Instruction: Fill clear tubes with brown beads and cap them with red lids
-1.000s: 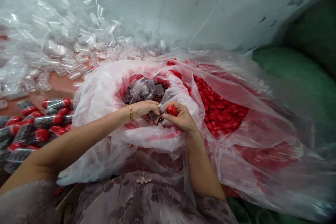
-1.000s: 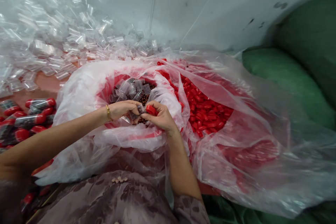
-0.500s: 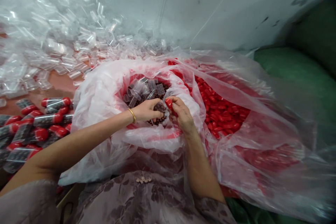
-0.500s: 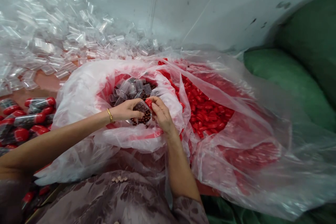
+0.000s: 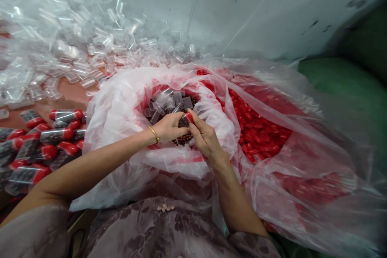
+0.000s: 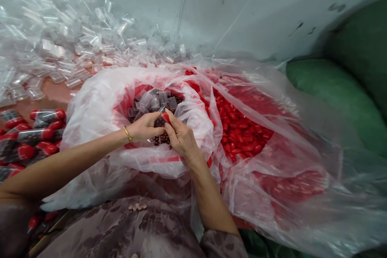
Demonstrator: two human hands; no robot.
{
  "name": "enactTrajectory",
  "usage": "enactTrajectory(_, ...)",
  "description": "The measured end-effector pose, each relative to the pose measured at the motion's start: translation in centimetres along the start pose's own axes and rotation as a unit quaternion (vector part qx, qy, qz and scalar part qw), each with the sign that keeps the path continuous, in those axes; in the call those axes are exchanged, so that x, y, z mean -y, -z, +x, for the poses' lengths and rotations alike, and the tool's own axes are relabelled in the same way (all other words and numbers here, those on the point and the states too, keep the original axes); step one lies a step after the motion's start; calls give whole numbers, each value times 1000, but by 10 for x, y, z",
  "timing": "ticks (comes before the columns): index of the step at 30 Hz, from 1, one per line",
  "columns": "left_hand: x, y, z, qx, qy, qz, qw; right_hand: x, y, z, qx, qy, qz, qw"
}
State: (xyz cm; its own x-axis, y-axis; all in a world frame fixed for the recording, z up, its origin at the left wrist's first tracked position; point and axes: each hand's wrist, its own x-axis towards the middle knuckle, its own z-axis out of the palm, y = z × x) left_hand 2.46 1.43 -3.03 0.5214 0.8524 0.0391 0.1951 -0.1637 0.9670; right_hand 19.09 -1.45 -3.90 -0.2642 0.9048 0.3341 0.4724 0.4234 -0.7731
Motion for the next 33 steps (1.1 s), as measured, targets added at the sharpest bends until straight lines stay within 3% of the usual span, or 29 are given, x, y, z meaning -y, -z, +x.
enactTrajectory(5, -5, 2, 0, 7, 2, 31, 1000, 4, 2, 0, -13, -3, -6, 1000)
enactTrajectory(8, -14, 2, 1, 69, 30, -5, 997, 6, 3, -3, -111, -40, 41, 992)
enactTrajectory(10, -19, 1, 1, 114, 65, -33, 991, 8, 2, -1, -195, -71, 88, 974)
enactTrajectory(12, -21, 1, 1, 140, 79, -30, 986, 10, 1, 6, -239, -96, 135, 957)
enactTrajectory(15, -19, 1, -1, 149, 26, 36, 988, 14, -4, 20, -197, -142, 231, 942)
enactTrajectory(18, -17, -1, -1, 145, -44, 108, 982, 15, -11, 31, -74, -171, 314, 931)
enactTrajectory(21, -14, -3, -1, 149, -68, 154, 974, 10, -19, 32, 17, -157, 301, 941)
enactTrajectory(26, -7, -5, -5, 112, -60, 270, 955, 6, -21, 24, 93, -102, 216, 967)
enactTrajectory(30, -7, -8, -5, 96, -85, 314, 941, 18, -18, 24, 84, -50, 247, 964)
enactTrajectory(33, -15, -8, -7, 74, -104, 311, 942, 28, -15, 26, -37, -19, 266, 963)
